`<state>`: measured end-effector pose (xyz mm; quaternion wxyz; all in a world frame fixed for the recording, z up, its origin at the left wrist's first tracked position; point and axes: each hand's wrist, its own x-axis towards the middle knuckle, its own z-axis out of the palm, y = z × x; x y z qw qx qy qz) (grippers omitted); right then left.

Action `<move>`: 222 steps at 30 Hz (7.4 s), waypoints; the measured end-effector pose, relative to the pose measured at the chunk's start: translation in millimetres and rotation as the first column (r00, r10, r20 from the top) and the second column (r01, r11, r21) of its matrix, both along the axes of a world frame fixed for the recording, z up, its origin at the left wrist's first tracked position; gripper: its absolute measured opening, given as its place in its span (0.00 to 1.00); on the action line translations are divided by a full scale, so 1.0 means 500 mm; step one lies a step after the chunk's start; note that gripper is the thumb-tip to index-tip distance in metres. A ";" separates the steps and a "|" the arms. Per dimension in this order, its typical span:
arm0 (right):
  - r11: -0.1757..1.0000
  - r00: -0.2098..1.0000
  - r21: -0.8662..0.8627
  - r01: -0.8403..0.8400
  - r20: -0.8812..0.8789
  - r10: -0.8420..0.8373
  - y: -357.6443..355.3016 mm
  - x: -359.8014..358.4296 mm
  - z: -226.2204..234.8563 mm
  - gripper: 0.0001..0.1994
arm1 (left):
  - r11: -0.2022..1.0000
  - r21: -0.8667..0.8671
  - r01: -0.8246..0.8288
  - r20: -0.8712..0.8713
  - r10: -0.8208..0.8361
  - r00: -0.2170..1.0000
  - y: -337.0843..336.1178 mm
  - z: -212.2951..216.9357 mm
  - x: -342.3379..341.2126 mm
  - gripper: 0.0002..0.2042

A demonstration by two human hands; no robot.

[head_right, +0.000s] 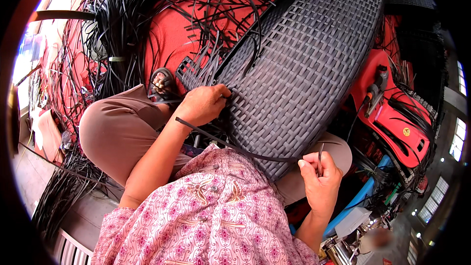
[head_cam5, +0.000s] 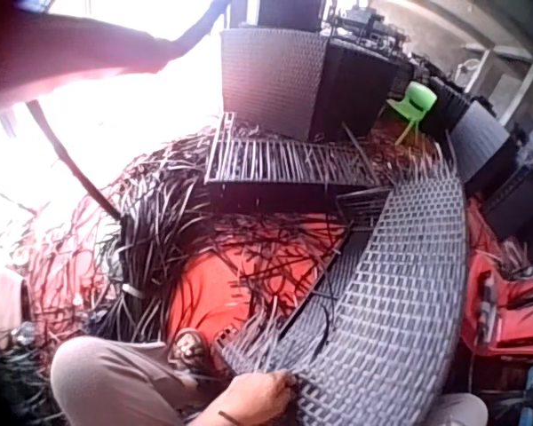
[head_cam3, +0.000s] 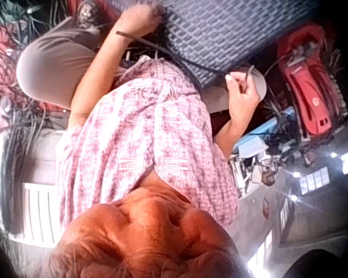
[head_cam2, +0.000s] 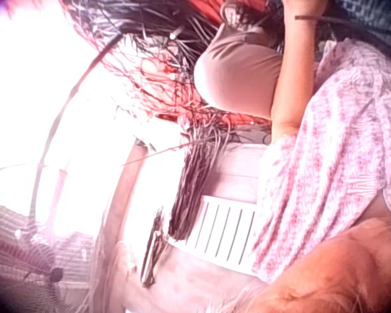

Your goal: The person weaves dark plastic strips through a wicker frame, using a small tool to guide the material and a staple gun to secure the ends.

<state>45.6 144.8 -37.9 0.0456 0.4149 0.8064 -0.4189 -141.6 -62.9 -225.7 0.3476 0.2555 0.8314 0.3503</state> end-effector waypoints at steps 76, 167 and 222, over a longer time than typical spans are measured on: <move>0.852 0.892 -0.490 -0.183 0.281 0.354 -0.087 -0.380 -0.256 0.10 | 0.816 0.155 -0.556 0.335 0.486 0.807 -0.026 -0.066 0.026 0.16; 0.781 0.744 0.022 -0.625 0.320 0.586 -0.107 -0.306 -0.293 0.08 | 0.886 0.139 -0.443 0.132 0.426 0.895 -0.003 -0.100 0.036 0.10; 0.715 0.651 -0.660 0.233 -0.440 -0.618 0.198 0.357 0.066 0.37 | 0.437 0.136 -0.889 0.501 0.744 0.442 -0.226 -0.355 -0.133 0.09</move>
